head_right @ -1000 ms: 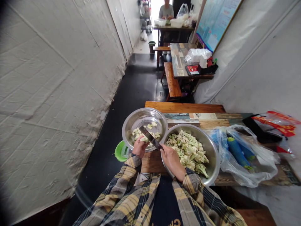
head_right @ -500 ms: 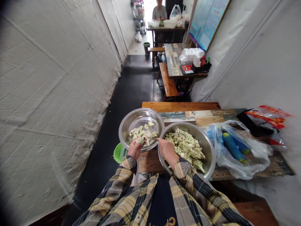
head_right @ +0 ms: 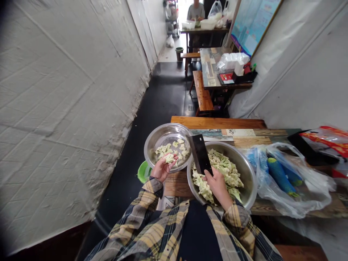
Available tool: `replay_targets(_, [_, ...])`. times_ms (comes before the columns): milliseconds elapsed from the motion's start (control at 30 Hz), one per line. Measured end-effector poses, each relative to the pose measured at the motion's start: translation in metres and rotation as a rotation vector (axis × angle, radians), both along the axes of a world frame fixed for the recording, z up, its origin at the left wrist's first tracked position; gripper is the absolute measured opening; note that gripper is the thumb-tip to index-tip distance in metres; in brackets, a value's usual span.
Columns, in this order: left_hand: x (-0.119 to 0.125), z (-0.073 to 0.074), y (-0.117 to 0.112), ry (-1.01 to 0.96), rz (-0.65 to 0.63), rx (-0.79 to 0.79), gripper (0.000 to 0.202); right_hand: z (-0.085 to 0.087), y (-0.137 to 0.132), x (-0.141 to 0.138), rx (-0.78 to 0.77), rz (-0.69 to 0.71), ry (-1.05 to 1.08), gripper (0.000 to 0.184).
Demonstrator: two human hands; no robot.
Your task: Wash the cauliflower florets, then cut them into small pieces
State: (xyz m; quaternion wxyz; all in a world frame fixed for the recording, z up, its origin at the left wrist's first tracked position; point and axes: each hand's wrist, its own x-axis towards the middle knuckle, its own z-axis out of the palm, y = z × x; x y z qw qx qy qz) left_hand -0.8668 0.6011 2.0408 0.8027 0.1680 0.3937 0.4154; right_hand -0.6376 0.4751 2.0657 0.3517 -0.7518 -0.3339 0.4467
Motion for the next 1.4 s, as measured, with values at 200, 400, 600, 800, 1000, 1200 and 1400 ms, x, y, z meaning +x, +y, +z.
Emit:
replay_targets(200, [0.012, 0.001, -0.002, 0.022, -0.049, 0.033, 0.039, 0.025, -0.013, -0.006, -0.004, 0.041, 0.045, 0.035])
replay_targets(400, [0.024, -0.005, -0.007, 0.089, -0.014, 0.077, 0.045, 0.034, -0.016, -0.018, 0.025, 0.222, -0.036, 0.034])
replay_targets(600, [0.029, -0.008, -0.011, 0.085, 0.066, 0.084, 0.045, 0.037, -0.016, -0.022, 0.082, 0.298, -0.116, 0.035])
replay_targets(800, [0.03, -0.009, -0.015, 0.086, 0.104, 0.111, 0.041, 0.038, -0.017, -0.026, 0.085, 0.32, -0.11, 0.038])
replay_targets(1000, [0.033, -0.011, -0.018, 0.097, 0.12, 0.117, 0.037, 0.033, -0.016, -0.027, 0.088, 0.337, -0.16, 0.042])
replay_targets(1200, [0.031, -0.013, -0.016, 0.181, 0.101, 0.137, 0.042, 0.026, -0.011, -0.032, 0.099, 0.398, -0.292, 0.046])
replay_targets(1400, [0.025, -0.014, -0.016, 0.153, 0.071, 0.148, 0.048, 0.02, -0.001, -0.04, 0.185, 0.453, -0.384, 0.045])
